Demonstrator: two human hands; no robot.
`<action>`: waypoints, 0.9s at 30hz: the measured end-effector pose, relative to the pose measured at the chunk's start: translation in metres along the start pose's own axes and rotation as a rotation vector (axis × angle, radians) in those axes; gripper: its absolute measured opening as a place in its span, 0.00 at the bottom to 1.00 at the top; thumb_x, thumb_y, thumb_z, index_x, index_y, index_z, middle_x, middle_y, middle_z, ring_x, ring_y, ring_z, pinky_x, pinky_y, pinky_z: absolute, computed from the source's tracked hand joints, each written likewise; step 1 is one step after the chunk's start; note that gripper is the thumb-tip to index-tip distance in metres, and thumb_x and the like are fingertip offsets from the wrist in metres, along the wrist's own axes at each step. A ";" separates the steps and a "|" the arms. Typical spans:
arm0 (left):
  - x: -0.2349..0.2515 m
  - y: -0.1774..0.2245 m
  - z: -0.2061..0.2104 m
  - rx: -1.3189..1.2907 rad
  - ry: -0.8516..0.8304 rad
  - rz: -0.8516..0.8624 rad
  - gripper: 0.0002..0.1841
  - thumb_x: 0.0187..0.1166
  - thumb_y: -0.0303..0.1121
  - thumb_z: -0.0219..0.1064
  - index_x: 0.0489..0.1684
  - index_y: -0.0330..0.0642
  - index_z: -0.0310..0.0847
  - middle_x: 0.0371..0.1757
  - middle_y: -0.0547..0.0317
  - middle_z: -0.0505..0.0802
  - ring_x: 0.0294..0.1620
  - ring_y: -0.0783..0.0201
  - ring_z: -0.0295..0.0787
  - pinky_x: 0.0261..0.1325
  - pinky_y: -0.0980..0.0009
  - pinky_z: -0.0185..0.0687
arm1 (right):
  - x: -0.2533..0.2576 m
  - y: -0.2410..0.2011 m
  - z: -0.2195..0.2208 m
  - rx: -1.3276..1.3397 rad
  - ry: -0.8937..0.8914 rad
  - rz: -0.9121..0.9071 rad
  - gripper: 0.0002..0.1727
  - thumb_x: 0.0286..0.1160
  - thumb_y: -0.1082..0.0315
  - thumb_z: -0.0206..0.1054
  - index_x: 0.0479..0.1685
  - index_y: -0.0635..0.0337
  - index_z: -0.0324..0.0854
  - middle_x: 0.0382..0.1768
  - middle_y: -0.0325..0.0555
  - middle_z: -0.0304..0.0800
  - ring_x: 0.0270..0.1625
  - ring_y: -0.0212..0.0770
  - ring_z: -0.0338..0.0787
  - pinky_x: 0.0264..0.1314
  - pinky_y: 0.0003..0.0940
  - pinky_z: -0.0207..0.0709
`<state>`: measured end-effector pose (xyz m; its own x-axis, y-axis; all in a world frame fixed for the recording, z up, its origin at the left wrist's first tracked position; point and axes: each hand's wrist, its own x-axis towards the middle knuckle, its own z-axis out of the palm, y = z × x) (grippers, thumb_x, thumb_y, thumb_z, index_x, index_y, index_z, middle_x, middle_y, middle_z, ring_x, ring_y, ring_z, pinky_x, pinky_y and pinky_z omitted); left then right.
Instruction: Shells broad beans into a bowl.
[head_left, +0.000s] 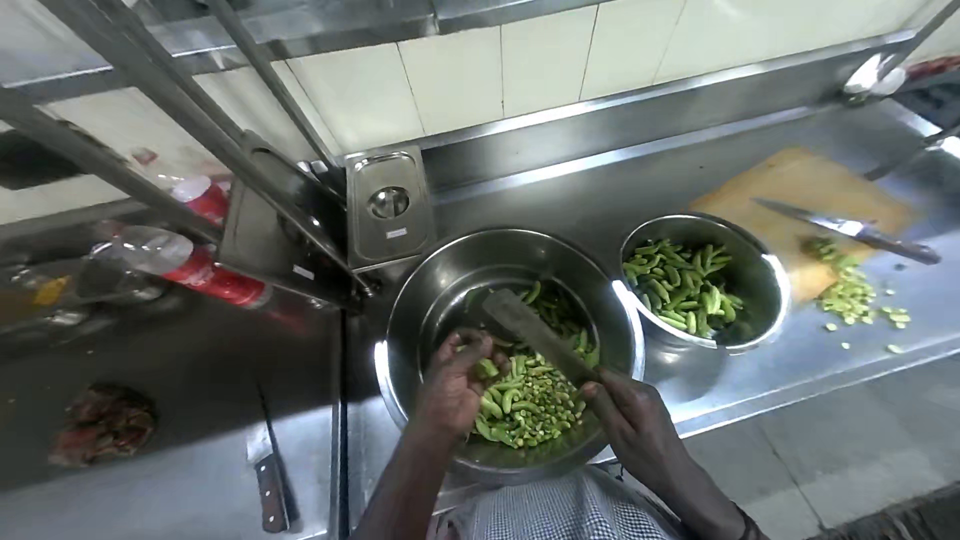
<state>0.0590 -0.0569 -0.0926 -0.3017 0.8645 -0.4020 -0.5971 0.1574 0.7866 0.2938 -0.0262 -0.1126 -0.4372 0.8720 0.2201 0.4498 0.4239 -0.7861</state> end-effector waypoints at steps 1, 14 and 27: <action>0.006 0.008 -0.007 0.194 0.034 0.073 0.03 0.82 0.26 0.64 0.40 0.46 0.79 0.34 0.59 0.86 0.28 0.65 0.84 0.36 0.65 0.88 | 0.000 0.000 -0.001 -0.011 0.005 0.016 0.25 0.85 0.38 0.54 0.36 0.48 0.83 0.23 0.30 0.78 0.24 0.28 0.79 0.27 0.30 0.78; 0.121 -0.010 -0.052 1.945 -0.120 -0.291 0.23 0.86 0.44 0.60 0.63 0.32 0.84 0.65 0.33 0.88 0.68 0.34 0.84 0.67 0.31 0.75 | 0.001 0.005 0.001 -0.016 0.007 0.066 0.24 0.79 0.36 0.60 0.41 0.47 0.84 0.27 0.27 0.83 0.28 0.27 0.84 0.29 0.29 0.81; 0.075 0.008 -0.022 1.375 -0.157 0.119 0.14 0.78 0.34 0.74 0.58 0.41 0.86 0.56 0.42 0.91 0.53 0.43 0.89 0.56 0.38 0.83 | 0.000 0.010 -0.007 0.108 0.006 0.153 0.23 0.78 0.37 0.62 0.42 0.48 0.85 0.27 0.30 0.84 0.28 0.29 0.84 0.31 0.32 0.82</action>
<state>0.0155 -0.0017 -0.1267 -0.1579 0.9354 -0.3163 0.6568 0.3387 0.6737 0.3038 -0.0204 -0.1165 -0.3650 0.9260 0.0962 0.4246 0.2576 -0.8680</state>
